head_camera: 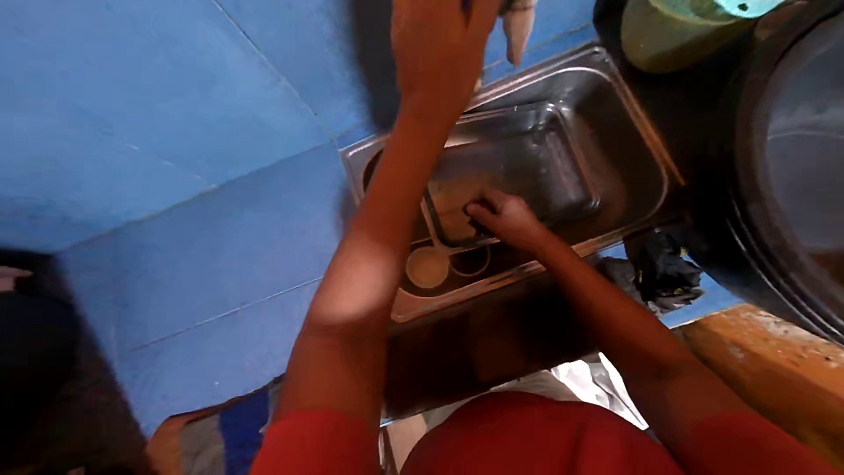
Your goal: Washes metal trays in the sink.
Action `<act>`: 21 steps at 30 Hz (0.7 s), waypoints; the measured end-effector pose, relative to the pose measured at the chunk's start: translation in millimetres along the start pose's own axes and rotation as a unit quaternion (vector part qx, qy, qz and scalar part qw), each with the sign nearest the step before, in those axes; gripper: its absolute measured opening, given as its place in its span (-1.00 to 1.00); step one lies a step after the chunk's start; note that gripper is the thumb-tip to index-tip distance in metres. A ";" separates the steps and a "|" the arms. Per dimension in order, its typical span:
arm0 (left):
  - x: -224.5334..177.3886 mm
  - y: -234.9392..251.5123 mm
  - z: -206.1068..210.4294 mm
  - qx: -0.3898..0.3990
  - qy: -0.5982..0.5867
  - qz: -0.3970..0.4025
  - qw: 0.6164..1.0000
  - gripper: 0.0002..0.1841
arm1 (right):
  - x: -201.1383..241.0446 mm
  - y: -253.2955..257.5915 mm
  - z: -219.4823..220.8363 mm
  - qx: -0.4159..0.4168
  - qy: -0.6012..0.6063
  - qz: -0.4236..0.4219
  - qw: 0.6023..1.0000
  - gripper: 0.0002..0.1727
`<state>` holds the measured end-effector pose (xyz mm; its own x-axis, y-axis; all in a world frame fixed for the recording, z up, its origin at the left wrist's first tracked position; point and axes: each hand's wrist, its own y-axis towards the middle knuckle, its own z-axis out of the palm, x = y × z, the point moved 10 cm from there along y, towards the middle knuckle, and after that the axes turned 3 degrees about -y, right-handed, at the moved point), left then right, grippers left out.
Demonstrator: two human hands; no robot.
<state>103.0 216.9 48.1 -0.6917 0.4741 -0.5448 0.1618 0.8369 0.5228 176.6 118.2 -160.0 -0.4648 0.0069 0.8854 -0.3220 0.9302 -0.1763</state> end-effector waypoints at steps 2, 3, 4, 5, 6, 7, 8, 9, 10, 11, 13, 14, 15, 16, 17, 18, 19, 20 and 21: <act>59.4 -50.6 -1.9 0.038 0.034 -0.106 0.993 -0.44 | 12.3 -11.2 16.1 0.041 -0.020 -0.038 0.998 -0.63; 89.1 -81.2 2.8 0.069 0.041 -0.166 0.983 -0.40 | 14.3 -15.0 26.7 0.056 -0.033 -0.066 0.996 -0.64; 113.9 -111.4 8.3 0.093 0.043 -0.214 0.971 -0.42 | 14.9 -18.3 38.7 0.073 -0.047 -0.094 0.992 -0.65; 133.7 -140.5 13.9 0.119 0.036 -0.255 0.959 -0.43 | 13.6 -20.6 51.8 0.089 -0.062 -0.122 0.987 -0.68; 149.0 -166.8 18.6 0.141 0.030 -0.282 0.948 -0.45 | 11.2 -22.5 65.2 0.102 -0.083 -0.151 0.980 -0.72; 160.7 -189.9 21.9 0.157 0.025 -0.298 0.941 -0.46 | 9.3 -24.4 78.9 0.126 -0.106 -0.173 0.971 -0.73; 170.7 -209.2 24.1 0.167 0.022 -0.308 0.936 -0.47 | 7.2 -26.0 92.2 0.153 -0.129 -0.186 0.962 -0.73; 179.5 -225.2 25.5 0.172 0.012 -0.318 0.932 -0.47 | 4.6 -27.3 104.6 0.177 -0.151 -0.190 0.954 -0.73; 186.2 -238.5 25.4 0.170 -0.004 -0.324 0.931 -0.48 | 1.3 -28.2 117.0 0.205 -0.175 -0.180 0.946 -0.72; 192.1 -249.4 23.9 0.161 -0.024 -0.330 0.930 -0.49 | -3.1 -28.0 128.9 0.229 -0.201 -0.159 0.939 -0.70; 202.3 -267.0 17.2 0.113 -0.078 -0.347 0.928 -0.50 | -5.6 -24.3 146.4 0.230 -0.220 -0.135 0.938 -0.70; 205.2 -273.6 12.6 0.086 -0.103 -0.360 0.923 -0.51 | -3.7 -20.6 153.3 0.214 -0.218 -0.135 0.942 -0.70; 205.4 -277.3 7.7 0.055 -0.128 -0.364 0.921 -0.53 | 0.5 -16.5 158.9 0.195 -0.215 -0.136 0.947 -0.68; 204.7 -279.1 3.2 0.028 -0.151 -0.363 0.919 -0.54 | 4.8 -11.8 164.3 0.179 -0.218 -0.133 0.950 -0.63; 204.3 -280.4 0.1 0.011 -0.170 -0.364 0.916 -0.54 | 7.7 -7.2 169.2 0.163 -0.229 -0.123 0.952 -0.56; 204.3 -281.2 -2.3 -0.001 -0.185 -0.366 0.912 -0.54 | 8.6 -2.9 173.2 0.151 -0.247 -0.110 0.951 -0.51; 204.3 -281.5 -3.5 -0.008 -0.201 -0.368 0.908 -0.54 | 6.8 0.5 176.8 0.153 -0.268 -0.085 0.947 -0.44; 203.4 -280.9 -4.9 -0.013 -0.210 -0.369 0.905 -0.54 | 3.3 3.2 180.0 0.162 -0.285 -0.057 0.943 -0.38; 202.1 -279.8 -5.1 -0.010 -0.214 -0.371 0.903 -0.55 | 0.3 5.0 182.3 0.173 -0.294 -0.032 0.940 -0.36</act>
<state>-85.6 77.2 -204.9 -0.2678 -0.1500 -0.9517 -0.2509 0.9646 -0.0814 24.5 55.9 -239.1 -0.7778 -0.3432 0.5266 -0.5660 0.7466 -0.3495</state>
